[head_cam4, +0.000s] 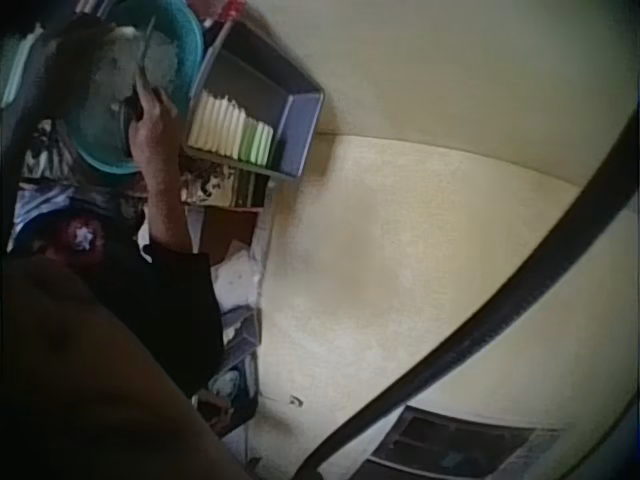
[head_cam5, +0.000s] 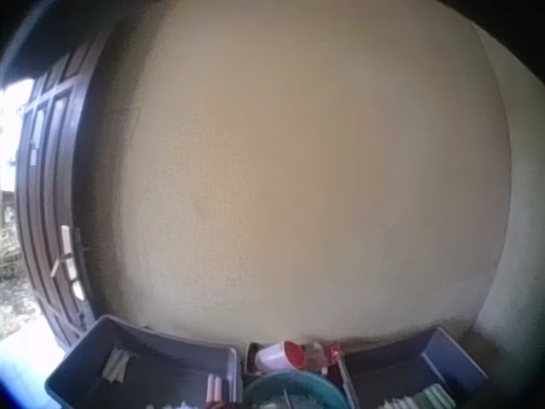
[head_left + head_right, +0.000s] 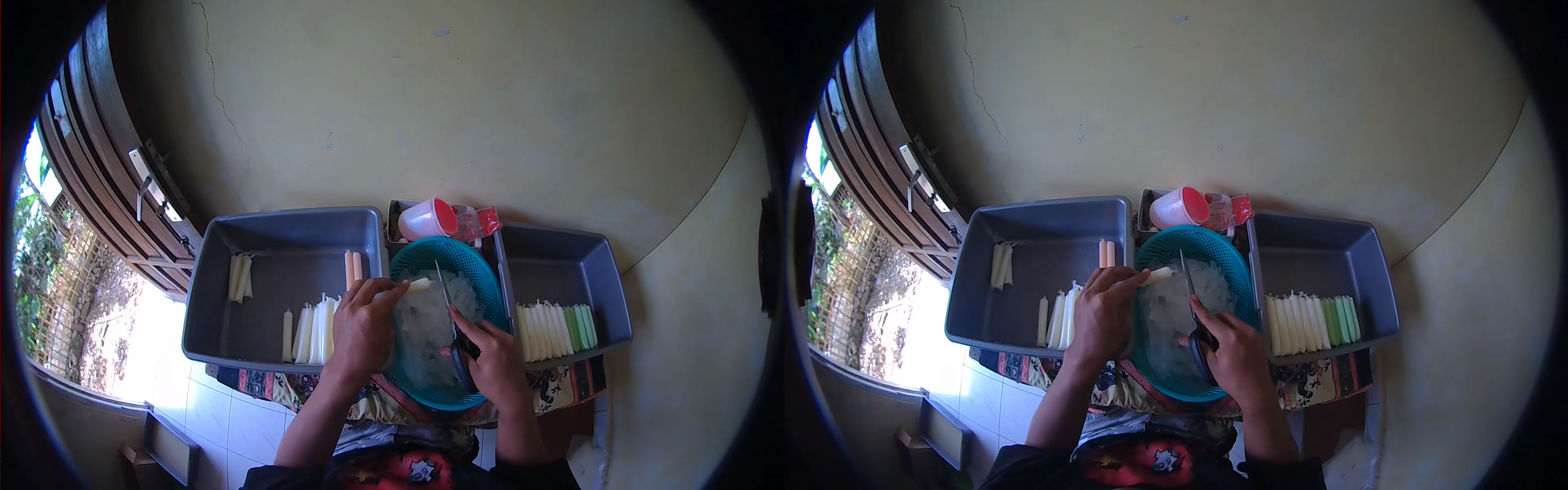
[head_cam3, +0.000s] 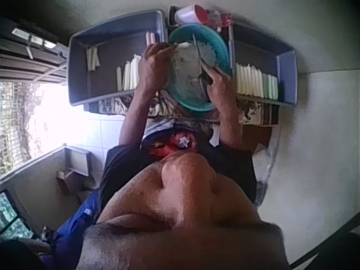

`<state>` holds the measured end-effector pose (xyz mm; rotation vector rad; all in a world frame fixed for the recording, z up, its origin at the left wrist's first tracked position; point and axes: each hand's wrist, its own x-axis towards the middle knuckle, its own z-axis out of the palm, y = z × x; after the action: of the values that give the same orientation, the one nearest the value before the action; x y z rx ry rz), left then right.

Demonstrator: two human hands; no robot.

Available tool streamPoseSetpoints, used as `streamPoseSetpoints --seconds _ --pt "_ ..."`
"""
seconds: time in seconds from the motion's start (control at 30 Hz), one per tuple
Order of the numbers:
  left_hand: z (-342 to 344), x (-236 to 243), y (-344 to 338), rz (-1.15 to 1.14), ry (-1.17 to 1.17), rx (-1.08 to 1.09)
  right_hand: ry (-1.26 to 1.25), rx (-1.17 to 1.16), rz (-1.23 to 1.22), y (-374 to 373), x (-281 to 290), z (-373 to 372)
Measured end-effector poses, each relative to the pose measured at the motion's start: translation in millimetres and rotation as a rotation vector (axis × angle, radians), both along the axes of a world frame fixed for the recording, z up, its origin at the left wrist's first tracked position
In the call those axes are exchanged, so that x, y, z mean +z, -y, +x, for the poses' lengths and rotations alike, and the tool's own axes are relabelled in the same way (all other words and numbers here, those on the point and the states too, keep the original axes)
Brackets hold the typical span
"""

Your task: The person packages ice pops by taking individual frozen tubes from a large bin and placing them into a grey sorting tray, repeatedly handling and organizing them.

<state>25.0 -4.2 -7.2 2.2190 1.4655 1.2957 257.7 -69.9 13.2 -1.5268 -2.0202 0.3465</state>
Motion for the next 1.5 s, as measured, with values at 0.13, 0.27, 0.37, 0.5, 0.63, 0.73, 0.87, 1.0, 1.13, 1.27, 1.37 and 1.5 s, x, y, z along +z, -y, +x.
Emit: streamPoseSetpoints --seconds 0.13,0.27,0.37,0.5,0.63,0.73,0.87,1.0,1.13,1.27,1.37,1.5 --pt "-1.8 0.1 0.8 0.002 -0.006 0.007 0.095 -0.071 -0.023 -4.7 -9.4 -2.0" --pt "-2.2 -0.4 0.0 0.009 -0.022 0.012 0.181 -0.148 -0.037 -9.3 -23.5 -4.0" --pt "-1.7 0.7 0.3 0.006 -0.018 0.0 0.254 -0.173 -0.077 -12.6 -35.3 -3.9" --pt "-2.2 -0.7 0.4 0.004 -0.011 0.005 0.349 -0.14 -0.124 -12.5 -51.2 -4.9" --pt "-3.0 -1.8 0.6 0.006 0.004 0.018 0.426 -0.123 -0.208 -9.5 -48.1 -16.5" --pt "-4.1 -1.1 0.8 0.015 0.03 0.021 0.466 -0.102 -0.246 -10.8 -42.9 -17.8" --pt "-13.5 6.6 3.6 -0.006 0.112 0.032 0.466 -0.086 -0.217 -15.0 -28.7 -18.0" --pt "-37.5 9.5 13.1 -0.014 0.123 0.103 0.225 -0.015 0.054 -28.8 7.8 -38.5" --pt "-69.6 12.8 27.2 -0.092 0.244 0.192 -0.147 0.204 0.052 -57.1 37.1 -88.2" --pt "-87.8 9.2 31.6 -0.134 0.306 0.195 -0.288 0.362 0.101 -85.8 42.5 -130.1" --pt "-104.0 13.1 34.8 -0.178 0.358 0.201 -0.314 0.462 0.092 -109.7 30.9 -155.1" --pt "-125.1 9.5 30.1 -0.237 0.339 0.216 -0.351 0.478 0.033 -131.7 16.6 -183.8"
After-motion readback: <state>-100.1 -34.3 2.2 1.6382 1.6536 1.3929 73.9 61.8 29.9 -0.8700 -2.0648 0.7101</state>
